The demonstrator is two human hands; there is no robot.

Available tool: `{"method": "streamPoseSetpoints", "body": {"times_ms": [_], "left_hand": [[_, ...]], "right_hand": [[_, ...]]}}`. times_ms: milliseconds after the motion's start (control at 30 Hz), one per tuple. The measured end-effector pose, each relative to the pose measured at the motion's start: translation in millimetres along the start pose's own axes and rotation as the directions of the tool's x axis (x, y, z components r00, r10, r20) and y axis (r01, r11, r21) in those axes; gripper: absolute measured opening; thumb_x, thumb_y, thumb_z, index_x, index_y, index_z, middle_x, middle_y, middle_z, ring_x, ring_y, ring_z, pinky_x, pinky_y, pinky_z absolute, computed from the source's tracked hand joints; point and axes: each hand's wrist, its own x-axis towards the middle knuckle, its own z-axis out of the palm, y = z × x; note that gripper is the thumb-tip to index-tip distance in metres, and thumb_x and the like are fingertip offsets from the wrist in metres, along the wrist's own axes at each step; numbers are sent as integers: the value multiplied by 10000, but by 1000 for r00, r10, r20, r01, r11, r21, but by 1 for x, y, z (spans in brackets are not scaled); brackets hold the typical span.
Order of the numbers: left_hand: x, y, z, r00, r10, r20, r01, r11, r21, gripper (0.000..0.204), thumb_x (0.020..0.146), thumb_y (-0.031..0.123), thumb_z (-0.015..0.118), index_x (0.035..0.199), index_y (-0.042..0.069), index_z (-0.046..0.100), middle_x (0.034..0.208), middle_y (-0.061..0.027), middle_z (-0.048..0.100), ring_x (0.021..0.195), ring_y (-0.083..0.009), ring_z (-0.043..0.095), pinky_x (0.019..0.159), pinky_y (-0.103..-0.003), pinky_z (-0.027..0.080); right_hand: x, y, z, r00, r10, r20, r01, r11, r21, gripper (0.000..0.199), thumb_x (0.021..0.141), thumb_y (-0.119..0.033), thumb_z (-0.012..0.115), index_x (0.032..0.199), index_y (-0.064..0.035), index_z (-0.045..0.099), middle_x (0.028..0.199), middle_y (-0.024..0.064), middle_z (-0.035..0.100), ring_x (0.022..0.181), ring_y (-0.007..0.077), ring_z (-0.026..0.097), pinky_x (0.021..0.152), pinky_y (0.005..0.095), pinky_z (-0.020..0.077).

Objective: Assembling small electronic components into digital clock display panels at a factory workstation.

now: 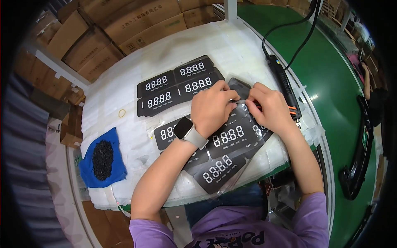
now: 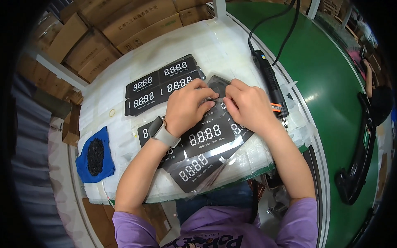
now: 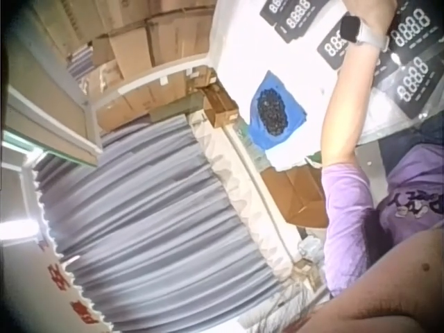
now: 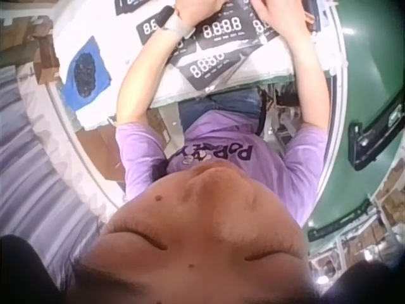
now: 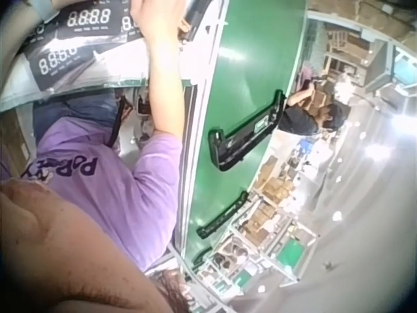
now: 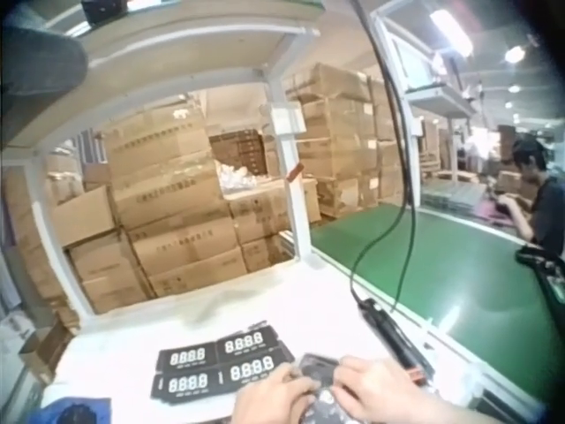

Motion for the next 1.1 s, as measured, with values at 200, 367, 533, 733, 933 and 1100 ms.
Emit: {"method": "streamPoseSetpoints", "body": {"times_ms": [200, 367, 533, 733, 933, 1100], "left_hand": [[3, 6, 2, 997, -80, -13, 81, 996, 50, 90, 811, 87, 737, 878, 103, 679, 923, -68, 633, 752, -292, 664, 659, -403, 530], [-1, 2, -6, 1000, 29, 2, -29, 984, 177, 65, 844, 70, 668, 890, 87, 626, 938, -80, 611, 766, -310, 660, 663, -423, 525], [-26, 0, -74, 923, 145, 355, -168, 985, 33, 80, 857, 54, 622, 910, 70, 565, 828, -113, 644, 780, -330, 657, 665, -421, 500], [-94, -41, -131, 991, -128, 43, 134, 919, -370, 84, 920, 87, 631, 934, 18, 586, 756, -52, 611, 714, -183, 624, 733, -332, 516], [-122, -61, -153, 820, -479, -314, 133, 692, -709, 114, 943, 126, 677, 956, 29, 619, 912, 12, 615, 817, -81, 572, 751, -231, 473], [-115, -52, -127, 789, -473, -392, 56, 690, -721, 188, 912, 152, 736, 1002, 70, 594, 911, 20, 598, 784, -73, 562, 743, -226, 472]], "right_hand": [[-1, -5, 1, 995, -97, -24, 94, 990, -102, 110, 815, -94, 712, 901, -56, 657, 856, 85, 597, 657, 327, 638, 583, 420, 510], [-3, -10, 5, 994, -94, 46, 102, 970, -220, 236, 819, -110, 703, 1052, -104, 739, 874, 64, 612, 678, 294, 662, 605, 414, 531], [-5, -8, 4, 995, -72, 72, 89, 961, -262, 259, 820, -121, 697, 1070, -119, 766, 879, 55, 622, 683, 279, 668, 623, 409, 537], [0, -5, -3, 985, -97, 144, 115, 986, -123, 266, 842, -88, 655, 1075, -135, 775, 857, 65, 615, 681, 288, 647, 629, 399, 524], [6, -12, -7, 993, 14, 119, -3, 995, -96, 222, 906, -171, 671, 1086, -92, 775, 849, 67, 619, 659, 250, 627, 639, 364, 509], [13, -40, -6, 955, 268, 125, -294, 908, 300, 376, 986, -286, 645, 1214, 8, 699, 853, -12, 592, 606, 60, 444, 549, 266, 380]]}}
